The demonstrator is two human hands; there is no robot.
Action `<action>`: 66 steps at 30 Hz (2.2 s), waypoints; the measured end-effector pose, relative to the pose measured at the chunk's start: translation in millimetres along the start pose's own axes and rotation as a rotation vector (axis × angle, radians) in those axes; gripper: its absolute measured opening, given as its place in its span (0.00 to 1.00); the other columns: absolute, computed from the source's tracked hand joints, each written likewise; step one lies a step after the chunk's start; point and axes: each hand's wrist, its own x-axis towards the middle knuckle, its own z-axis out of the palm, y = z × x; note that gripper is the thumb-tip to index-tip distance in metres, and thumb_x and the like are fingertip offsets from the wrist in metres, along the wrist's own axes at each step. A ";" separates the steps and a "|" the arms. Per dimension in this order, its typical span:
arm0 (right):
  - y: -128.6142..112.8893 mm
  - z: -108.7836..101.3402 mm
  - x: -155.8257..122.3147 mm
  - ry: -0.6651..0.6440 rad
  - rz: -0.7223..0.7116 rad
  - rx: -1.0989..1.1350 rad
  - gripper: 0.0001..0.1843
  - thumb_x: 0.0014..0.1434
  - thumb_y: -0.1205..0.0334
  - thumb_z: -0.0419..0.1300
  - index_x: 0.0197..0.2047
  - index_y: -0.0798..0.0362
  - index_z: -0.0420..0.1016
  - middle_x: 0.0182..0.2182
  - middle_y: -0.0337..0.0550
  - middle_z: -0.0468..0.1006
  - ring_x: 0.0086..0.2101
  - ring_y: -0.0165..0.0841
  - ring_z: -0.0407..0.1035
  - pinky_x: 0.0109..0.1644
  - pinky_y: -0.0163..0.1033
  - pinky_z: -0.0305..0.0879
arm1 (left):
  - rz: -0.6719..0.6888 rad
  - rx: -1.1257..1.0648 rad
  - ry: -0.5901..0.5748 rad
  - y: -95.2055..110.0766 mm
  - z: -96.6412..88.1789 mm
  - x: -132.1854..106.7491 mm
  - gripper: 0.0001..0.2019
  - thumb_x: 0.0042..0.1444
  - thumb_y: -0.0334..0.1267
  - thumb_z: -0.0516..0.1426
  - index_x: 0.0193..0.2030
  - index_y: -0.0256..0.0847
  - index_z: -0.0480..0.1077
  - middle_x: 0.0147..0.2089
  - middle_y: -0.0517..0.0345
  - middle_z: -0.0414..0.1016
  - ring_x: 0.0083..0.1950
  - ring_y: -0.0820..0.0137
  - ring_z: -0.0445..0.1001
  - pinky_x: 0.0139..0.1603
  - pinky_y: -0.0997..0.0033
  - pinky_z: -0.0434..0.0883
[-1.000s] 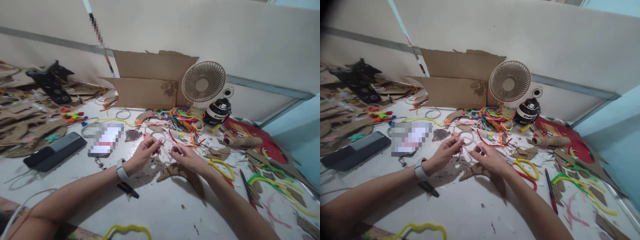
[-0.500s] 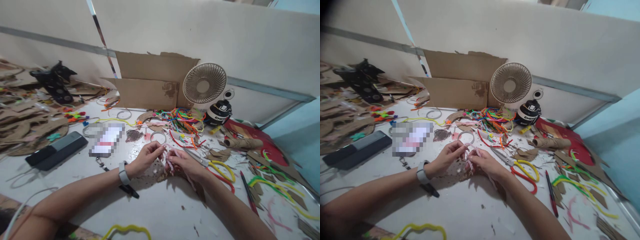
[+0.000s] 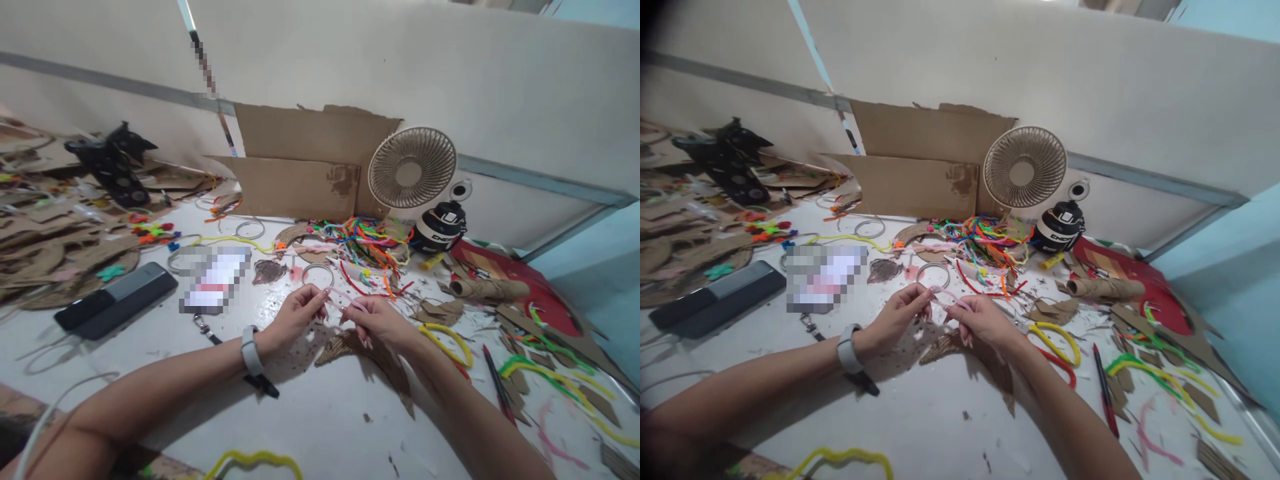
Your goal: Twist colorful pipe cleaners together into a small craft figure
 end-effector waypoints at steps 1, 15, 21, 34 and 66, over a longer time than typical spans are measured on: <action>-0.9 -4.5 -0.4 0.016 -0.008 -0.008 0.20 0.52 0.45 0.56 0.29 0.57 0.68 0.10 0.30 0.64 0.11 0.22 0.56 0.15 0.28 0.52 | 0.006 -0.003 0.018 -0.5 -1.4 1.9 0.15 0.53 0.48 0.55 0.27 0.37 0.62 0.21 0.64 0.65 0.22 0.79 0.60 0.25 0.79 0.57; -14.3 -4.3 -8.8 0.192 -0.238 -0.307 0.17 0.58 0.49 0.52 0.40 0.54 0.69 0.28 0.38 0.70 0.28 0.28 0.63 0.30 0.32 0.58 | -0.015 0.161 -0.069 1.2 2.0 -3.3 0.16 0.52 0.50 0.55 0.27 0.36 0.63 0.22 0.62 0.68 0.23 0.77 0.63 0.26 0.78 0.60; -21.6 -11.5 -17.1 0.137 -0.256 -0.538 0.19 0.60 0.50 0.50 0.32 0.55 0.73 0.20 0.36 0.66 0.22 0.27 0.58 0.26 0.32 0.53 | 0.192 0.425 -0.383 13.0 -6.5 -3.7 0.17 0.58 0.47 0.49 0.30 0.35 0.70 0.27 0.55 0.70 0.30 0.73 0.66 0.31 0.76 0.63; -24.0 -10.8 -22.6 0.120 -0.343 -0.684 0.17 0.61 0.53 0.50 0.31 0.54 0.73 0.23 0.38 0.70 0.26 0.28 0.62 0.30 0.31 0.54 | 0.092 0.491 -0.565 13.8 -11.5 -1.9 0.18 0.54 0.48 0.53 0.21 0.35 0.68 0.20 0.59 0.66 0.22 0.77 0.61 0.23 0.79 0.60; -29.9 11.3 -31.3 0.359 -0.307 -0.853 0.07 0.59 0.61 0.51 0.32 0.51 0.66 0.24 0.39 0.71 0.24 0.30 0.63 0.29 0.34 0.51 | 0.219 0.514 -0.064 -1.3 -3.1 -3.9 0.20 0.58 0.48 0.49 0.23 0.37 0.69 0.19 0.62 0.61 0.23 0.75 0.60 0.26 0.77 0.58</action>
